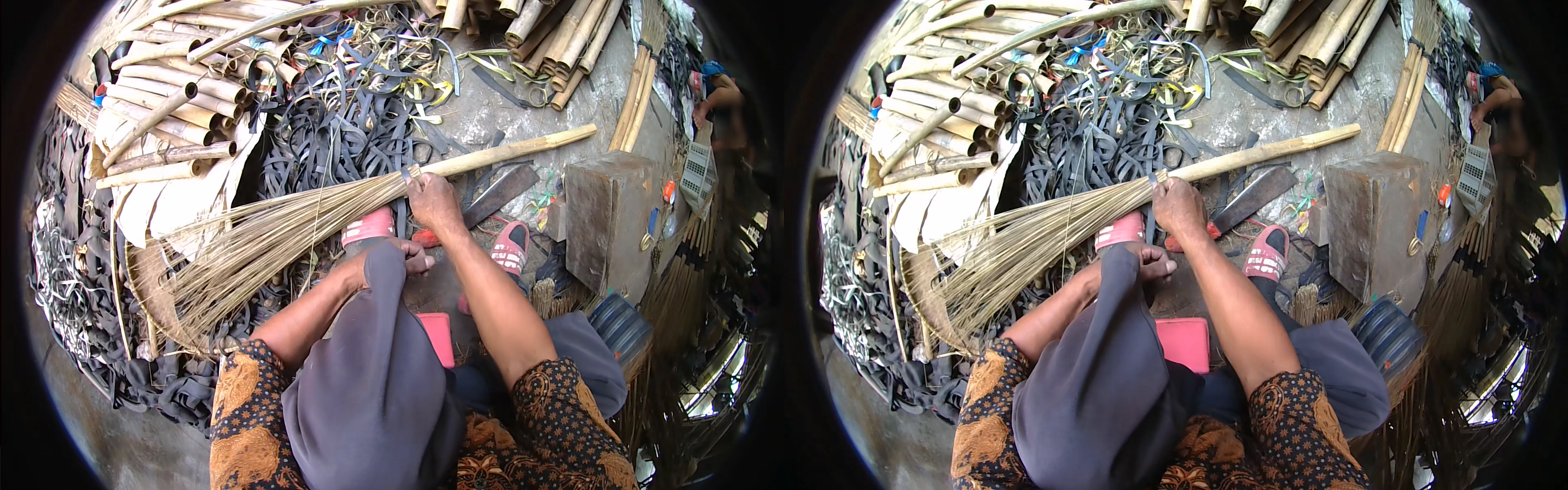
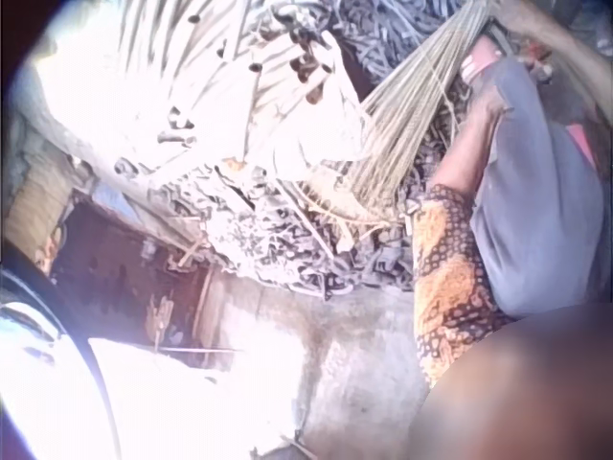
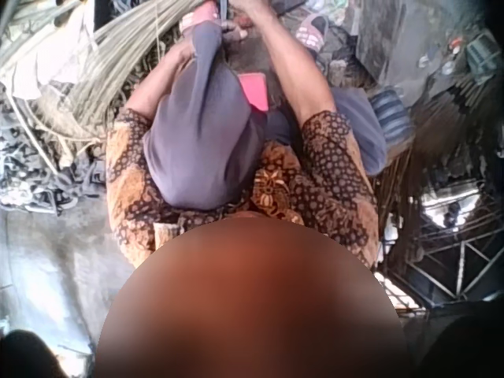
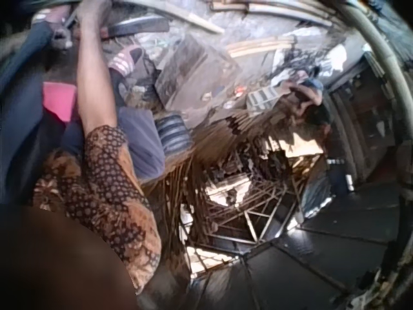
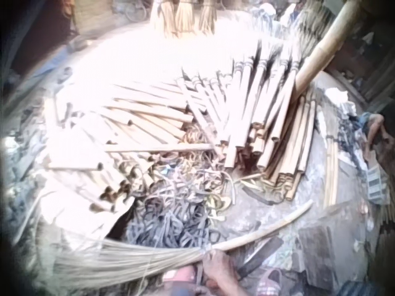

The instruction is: The person sits on the floor and ties a bundle of straw to a bamboo handle using strips of rubber. They then use scissors to cut additional rubber strips from a larger piece.

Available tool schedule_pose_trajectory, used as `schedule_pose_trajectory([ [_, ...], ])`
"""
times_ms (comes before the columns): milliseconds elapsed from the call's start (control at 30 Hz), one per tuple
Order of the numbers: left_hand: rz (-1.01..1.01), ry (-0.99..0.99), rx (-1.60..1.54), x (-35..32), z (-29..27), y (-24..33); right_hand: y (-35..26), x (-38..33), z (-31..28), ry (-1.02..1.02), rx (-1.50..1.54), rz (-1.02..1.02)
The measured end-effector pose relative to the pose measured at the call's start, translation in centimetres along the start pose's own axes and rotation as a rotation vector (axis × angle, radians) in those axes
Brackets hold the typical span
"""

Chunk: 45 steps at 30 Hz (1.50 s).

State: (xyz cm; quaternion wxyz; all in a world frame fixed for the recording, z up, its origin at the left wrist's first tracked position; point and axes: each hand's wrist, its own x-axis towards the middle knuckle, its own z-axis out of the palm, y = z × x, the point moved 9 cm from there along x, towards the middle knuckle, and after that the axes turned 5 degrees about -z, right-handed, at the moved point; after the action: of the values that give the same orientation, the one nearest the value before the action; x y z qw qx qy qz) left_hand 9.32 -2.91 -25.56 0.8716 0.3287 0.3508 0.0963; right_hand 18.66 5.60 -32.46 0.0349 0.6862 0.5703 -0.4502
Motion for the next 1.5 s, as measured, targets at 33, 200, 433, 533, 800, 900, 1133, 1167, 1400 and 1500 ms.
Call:
schedule_pose_trajectory([
  [33,-0.085,-0.030,0.206,0.0,0.0,-0.5,-0.1,0.3,0.1,-0.005,-0.001,-0.006],
  [200,0.327,0.751,1.035,-0.3,-7.5,6.0,0.6,0.4,0.7,-0.012,0.119,0.014],
  [433,-0.020,0.774,1.395,4.7,-10.7,0.9,0.1,0.0,0.1,0.018,0.076,-0.019],
  [533,-0.096,0.619,1.172,5.9,-11.9,0.3,-0.8,-1.1,-2.2,0.107,0.103,-0.119],
  [800,-0.143,0.616,1.077,5.9,-5.6,1.3,-0.1,-1.5,-4.3,0.067,0.058,-0.156],
  [900,-0.209,0.789,1.146,6.0,-5.8,1.1,1.0,-2.0,-3.0,0.017,0.227,-0.039],
  [1133,-0.251,0.725,1.062,6.6,-6.8,0.7,2.8,-7.7,-2.6,-0.044,0.776,0.166],
  [1167,-0.232,0.663,1.065,6.9,-6.7,0.6,3.6,-8.3,-2.3,-0.055,0.810,0.252],
  [1400,-0.231,0.036,0.405,9.7,-6.3,-2.6,4.6,-6.0,-1.5,0.072,0.722,0.124],
  [1500,-0.062,0.407,0.833,8.3,-6.8,-0.5,5.0,-4.6,-1.0,0.096,0.632,0.145],
])
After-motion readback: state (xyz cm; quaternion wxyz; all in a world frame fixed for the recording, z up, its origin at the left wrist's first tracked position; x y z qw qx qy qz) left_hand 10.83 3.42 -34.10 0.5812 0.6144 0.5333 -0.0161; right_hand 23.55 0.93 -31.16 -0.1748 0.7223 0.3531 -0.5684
